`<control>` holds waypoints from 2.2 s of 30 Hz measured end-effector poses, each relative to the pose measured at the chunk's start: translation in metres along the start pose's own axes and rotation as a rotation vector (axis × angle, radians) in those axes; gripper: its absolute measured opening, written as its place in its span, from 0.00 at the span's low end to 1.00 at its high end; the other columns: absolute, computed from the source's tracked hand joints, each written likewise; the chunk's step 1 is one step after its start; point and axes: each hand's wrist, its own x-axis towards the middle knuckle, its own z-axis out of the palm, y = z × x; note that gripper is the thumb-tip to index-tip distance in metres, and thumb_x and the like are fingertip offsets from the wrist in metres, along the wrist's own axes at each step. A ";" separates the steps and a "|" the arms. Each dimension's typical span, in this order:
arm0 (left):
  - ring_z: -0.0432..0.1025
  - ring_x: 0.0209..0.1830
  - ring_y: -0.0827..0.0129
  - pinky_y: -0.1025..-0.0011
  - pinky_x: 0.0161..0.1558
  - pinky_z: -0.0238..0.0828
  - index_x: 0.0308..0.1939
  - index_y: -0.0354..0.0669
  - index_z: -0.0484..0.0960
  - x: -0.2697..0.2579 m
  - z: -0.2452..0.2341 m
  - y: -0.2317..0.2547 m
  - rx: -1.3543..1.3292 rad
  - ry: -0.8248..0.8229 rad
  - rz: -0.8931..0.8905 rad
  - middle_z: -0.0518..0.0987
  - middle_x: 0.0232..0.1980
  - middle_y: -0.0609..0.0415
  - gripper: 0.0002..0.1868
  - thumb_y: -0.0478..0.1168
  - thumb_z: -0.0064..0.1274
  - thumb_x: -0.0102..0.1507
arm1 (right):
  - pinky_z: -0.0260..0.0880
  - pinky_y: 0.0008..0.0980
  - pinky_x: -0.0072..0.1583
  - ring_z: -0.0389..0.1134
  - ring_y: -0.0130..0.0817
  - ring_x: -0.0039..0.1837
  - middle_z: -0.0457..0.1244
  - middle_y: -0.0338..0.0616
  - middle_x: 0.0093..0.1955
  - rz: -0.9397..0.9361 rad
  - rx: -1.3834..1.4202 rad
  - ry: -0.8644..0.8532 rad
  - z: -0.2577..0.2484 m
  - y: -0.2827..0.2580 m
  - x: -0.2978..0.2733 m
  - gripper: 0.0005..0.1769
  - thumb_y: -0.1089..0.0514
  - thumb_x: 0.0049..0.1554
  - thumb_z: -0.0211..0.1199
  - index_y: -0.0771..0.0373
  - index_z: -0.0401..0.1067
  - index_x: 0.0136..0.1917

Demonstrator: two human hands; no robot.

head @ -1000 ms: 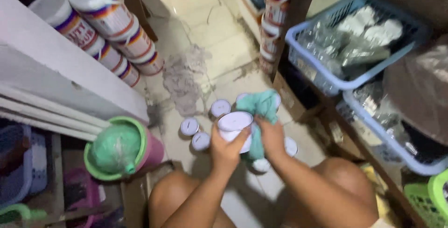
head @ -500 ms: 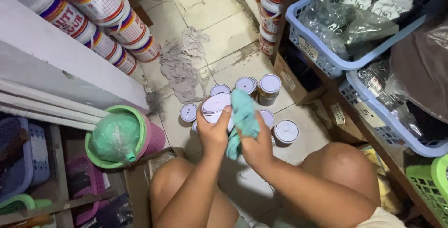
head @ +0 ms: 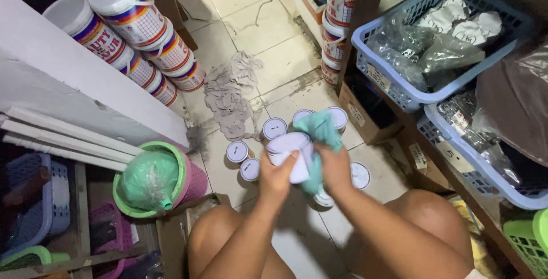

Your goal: The person cleans small paint cans by wiping them with a cloth in a storage area.

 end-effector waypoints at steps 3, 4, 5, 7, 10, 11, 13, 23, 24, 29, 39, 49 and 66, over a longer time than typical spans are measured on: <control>0.72 0.58 0.61 0.56 0.62 0.66 0.63 0.37 0.77 0.000 -0.005 0.006 -0.008 -0.060 0.032 0.80 0.54 0.43 0.39 0.40 0.75 0.50 | 0.66 0.46 0.56 0.67 0.39 0.48 0.70 0.44 0.44 0.095 0.097 0.062 0.008 -0.042 -0.027 0.15 0.56 0.54 0.67 0.62 0.80 0.55; 0.72 0.58 0.61 0.56 0.62 0.66 0.63 0.37 0.77 0.002 -0.007 0.012 -0.013 -0.059 0.029 0.80 0.54 0.43 0.39 0.40 0.75 0.50 | 0.66 0.46 0.56 0.67 0.39 0.48 0.70 0.44 0.44 0.094 0.091 0.062 0.010 -0.041 -0.040 0.15 0.56 0.54 0.67 0.62 0.80 0.55; 0.70 0.58 0.61 0.55 0.63 0.65 0.64 0.36 0.75 0.006 -0.010 0.019 -0.058 0.003 0.038 0.79 0.55 0.43 0.37 0.42 0.72 0.53 | 0.66 0.48 0.61 0.68 0.40 0.53 0.70 0.48 0.49 0.056 0.078 0.024 0.014 -0.042 -0.051 0.18 0.60 0.54 0.68 0.64 0.78 0.58; 0.68 0.59 0.61 0.54 0.64 0.64 0.64 0.34 0.74 0.014 -0.016 0.018 -0.105 0.065 0.049 0.78 0.56 0.43 0.35 0.43 0.69 0.57 | 0.65 0.51 0.66 0.69 0.41 0.58 0.71 0.51 0.54 0.016 0.066 -0.014 0.016 -0.040 -0.057 0.22 0.63 0.53 0.68 0.65 0.76 0.62; 0.68 0.60 0.61 0.55 0.65 0.64 0.65 0.33 0.73 0.013 -0.016 0.000 -0.058 0.038 0.068 0.77 0.59 0.41 0.35 0.40 0.69 0.58 | 0.65 0.54 0.67 0.70 0.46 0.62 0.72 0.57 0.56 -0.063 -0.025 -0.071 0.011 -0.041 -0.043 0.22 0.68 0.51 0.67 0.68 0.76 0.61; 0.70 0.61 0.63 0.55 0.65 0.65 0.66 0.37 0.74 0.005 -0.011 0.000 -0.080 -0.040 0.037 0.78 0.59 0.43 0.39 0.42 0.72 0.54 | 0.63 0.53 0.68 0.69 0.45 0.60 0.71 0.54 0.55 0.027 0.055 -0.040 0.008 -0.048 -0.038 0.20 0.63 0.54 0.66 0.68 0.77 0.60; 0.72 0.61 0.64 0.55 0.66 0.65 0.66 0.40 0.75 0.007 -0.010 -0.005 -0.101 -0.116 -0.008 0.80 0.59 0.44 0.43 0.44 0.76 0.50 | 0.62 0.51 0.68 0.69 0.43 0.58 0.71 0.50 0.54 0.127 0.129 -0.005 0.009 -0.052 -0.042 0.19 0.59 0.56 0.65 0.68 0.77 0.60; 0.68 0.58 0.64 0.56 0.63 0.65 0.63 0.35 0.75 0.010 -0.012 -0.013 -0.172 -0.086 0.133 0.78 0.55 0.46 0.36 0.38 0.70 0.53 | 0.68 0.50 0.64 0.71 0.39 0.55 0.71 0.49 0.51 0.006 0.140 -0.043 0.004 -0.029 -0.029 0.18 0.61 0.57 0.64 0.66 0.76 0.60; 0.66 0.58 0.63 0.57 0.63 0.64 0.62 0.34 0.74 0.010 -0.010 -0.013 -0.200 -0.067 0.150 0.76 0.54 0.47 0.33 0.37 0.68 0.55 | 0.67 0.53 0.64 0.71 0.42 0.57 0.71 0.52 0.53 0.015 0.079 -0.042 0.002 -0.031 -0.033 0.19 0.60 0.57 0.64 0.67 0.76 0.61; 0.67 0.56 0.67 0.59 0.62 0.66 0.64 0.36 0.73 0.014 -0.020 -0.006 -0.211 0.001 0.161 0.76 0.56 0.48 0.28 0.40 0.62 0.61 | 0.67 0.50 0.66 0.71 0.40 0.59 0.72 0.50 0.52 -0.141 -0.027 -0.079 0.008 -0.028 -0.042 0.19 0.66 0.52 0.67 0.63 0.76 0.58; 0.70 0.59 0.65 0.58 0.66 0.65 0.66 0.38 0.70 0.021 -0.021 -0.001 -0.283 0.003 -0.008 0.76 0.60 0.45 0.32 0.50 0.60 0.64 | 0.66 0.45 0.67 0.68 0.36 0.63 0.72 0.51 0.59 -0.297 0.014 -0.166 0.021 -0.095 -0.083 0.25 0.71 0.49 0.64 0.63 0.76 0.61; 0.70 0.57 0.61 0.58 0.62 0.69 0.68 0.33 0.68 0.022 -0.028 -0.011 -0.142 -0.035 0.153 0.77 0.57 0.39 0.35 0.47 0.61 0.62 | 0.70 0.49 0.65 0.71 0.47 0.66 0.73 0.59 0.56 -0.301 -0.093 -0.186 0.007 -0.077 -0.078 0.24 0.67 0.48 0.66 0.64 0.78 0.59; 0.72 0.51 0.64 0.68 0.55 0.71 0.62 0.32 0.74 0.009 -0.026 0.005 -0.380 -0.323 0.187 0.77 0.51 0.46 0.26 0.43 0.55 0.64 | 0.64 0.48 0.71 0.68 0.53 0.70 0.68 0.49 0.69 -1.155 -0.317 -0.310 0.006 -0.073 -0.056 0.25 0.49 0.54 0.65 0.63 0.77 0.62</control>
